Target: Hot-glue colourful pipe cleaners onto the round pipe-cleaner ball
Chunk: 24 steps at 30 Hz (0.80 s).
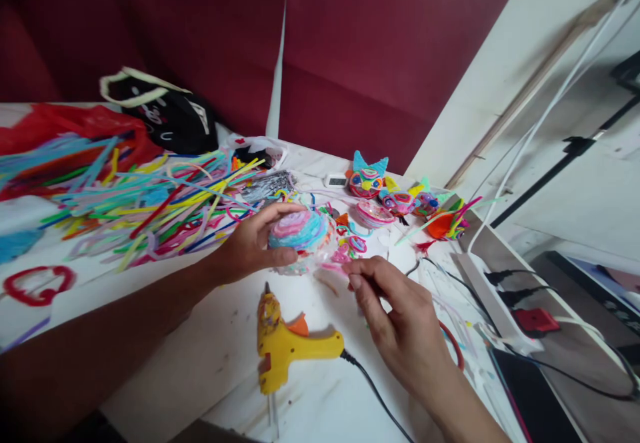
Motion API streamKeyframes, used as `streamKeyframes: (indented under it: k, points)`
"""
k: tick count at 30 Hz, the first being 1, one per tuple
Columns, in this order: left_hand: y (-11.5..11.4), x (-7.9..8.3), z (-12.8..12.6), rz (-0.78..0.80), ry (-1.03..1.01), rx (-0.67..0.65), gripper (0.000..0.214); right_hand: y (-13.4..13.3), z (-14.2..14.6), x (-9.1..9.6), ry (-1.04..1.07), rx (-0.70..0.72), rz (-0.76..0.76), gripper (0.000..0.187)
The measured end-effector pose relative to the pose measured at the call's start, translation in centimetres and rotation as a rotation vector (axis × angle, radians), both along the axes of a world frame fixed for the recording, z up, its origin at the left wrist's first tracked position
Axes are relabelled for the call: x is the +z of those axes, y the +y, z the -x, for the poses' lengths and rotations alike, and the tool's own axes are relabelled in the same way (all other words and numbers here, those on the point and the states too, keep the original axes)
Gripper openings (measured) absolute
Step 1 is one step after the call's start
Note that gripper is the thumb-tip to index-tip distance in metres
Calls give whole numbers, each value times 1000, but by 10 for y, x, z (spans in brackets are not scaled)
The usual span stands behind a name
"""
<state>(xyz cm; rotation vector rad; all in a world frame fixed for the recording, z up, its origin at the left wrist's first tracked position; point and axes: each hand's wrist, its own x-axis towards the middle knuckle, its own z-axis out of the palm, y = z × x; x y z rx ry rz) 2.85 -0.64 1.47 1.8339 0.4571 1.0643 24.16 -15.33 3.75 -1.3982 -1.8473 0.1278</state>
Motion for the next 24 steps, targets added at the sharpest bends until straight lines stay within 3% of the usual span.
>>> streamKeyframes:
  k: [10,24]
  points:
    - [-5,2,0,9,23,-49,68,11,15,24,-259,36,-222,13]
    - [-8,5,0,-22,82,-31,68,16,18,23,-497,36,-284,11]
